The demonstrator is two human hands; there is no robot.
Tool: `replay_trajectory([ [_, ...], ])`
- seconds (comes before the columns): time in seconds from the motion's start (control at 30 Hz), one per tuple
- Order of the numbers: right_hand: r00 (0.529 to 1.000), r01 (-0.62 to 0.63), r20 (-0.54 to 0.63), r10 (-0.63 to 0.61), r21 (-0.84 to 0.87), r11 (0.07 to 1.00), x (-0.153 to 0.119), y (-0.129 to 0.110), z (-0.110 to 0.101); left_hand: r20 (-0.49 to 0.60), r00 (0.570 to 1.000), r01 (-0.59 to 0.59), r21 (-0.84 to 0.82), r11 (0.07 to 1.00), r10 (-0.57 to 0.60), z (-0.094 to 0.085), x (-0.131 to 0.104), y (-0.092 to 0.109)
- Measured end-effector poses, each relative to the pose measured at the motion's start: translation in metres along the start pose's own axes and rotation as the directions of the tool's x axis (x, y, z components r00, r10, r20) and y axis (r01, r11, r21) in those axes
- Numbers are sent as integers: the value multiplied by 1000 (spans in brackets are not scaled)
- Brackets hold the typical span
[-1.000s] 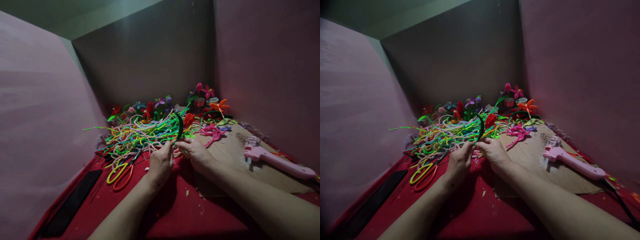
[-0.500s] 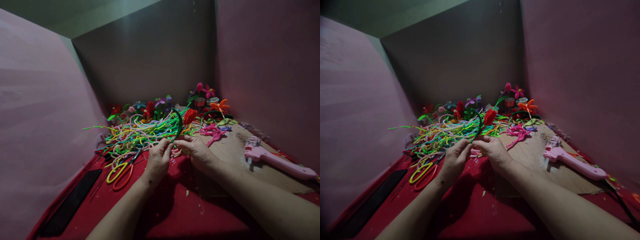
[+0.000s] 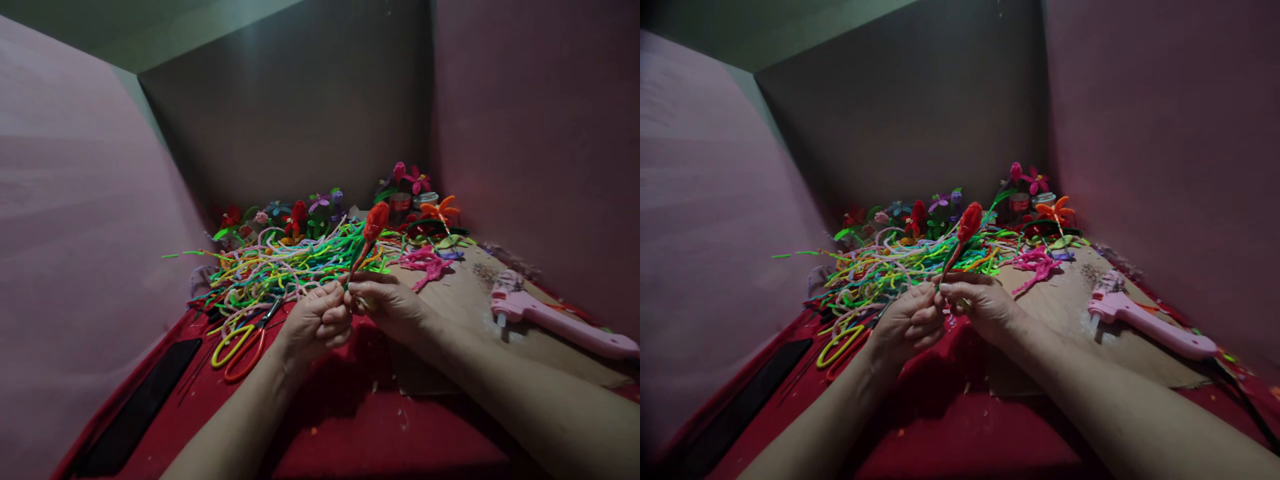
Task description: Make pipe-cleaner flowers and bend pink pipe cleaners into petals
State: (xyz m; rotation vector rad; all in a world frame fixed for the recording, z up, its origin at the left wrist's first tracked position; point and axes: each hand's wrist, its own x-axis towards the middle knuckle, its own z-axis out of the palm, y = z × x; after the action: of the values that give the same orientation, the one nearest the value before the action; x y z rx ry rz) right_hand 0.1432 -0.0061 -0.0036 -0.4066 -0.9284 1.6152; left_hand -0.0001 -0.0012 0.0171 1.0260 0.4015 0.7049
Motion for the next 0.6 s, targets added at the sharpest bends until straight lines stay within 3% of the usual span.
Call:
replay_trajectory([
  [0.17,999,-9,-35,8,-34,999,0,-3,1,-54,999,-1,98,995,6,1,0,1],
  [0.3,998,-16,-56,13,-54,998,0,-2,0,-178,979,-22,389,921,99,11,-1,3],
  [0.37,995,-10,-102,3,-68,998,1,0,-2,-239,950,-14,606,795,199,16,-1,2],
  [0.43,984,-8,-180,-3,-58,998,1,2,-4,-250,911,0,794,608,327,19,0,-2],
  [0.5,973,-4,-230,-6,-42,999,2,4,-5,-203,872,18,923,384,446,17,1,-6],
  [0.6,977,0,-213,-11,-52,999,2,5,-5,-106,838,70,994,88,535,11,2,-12],
])
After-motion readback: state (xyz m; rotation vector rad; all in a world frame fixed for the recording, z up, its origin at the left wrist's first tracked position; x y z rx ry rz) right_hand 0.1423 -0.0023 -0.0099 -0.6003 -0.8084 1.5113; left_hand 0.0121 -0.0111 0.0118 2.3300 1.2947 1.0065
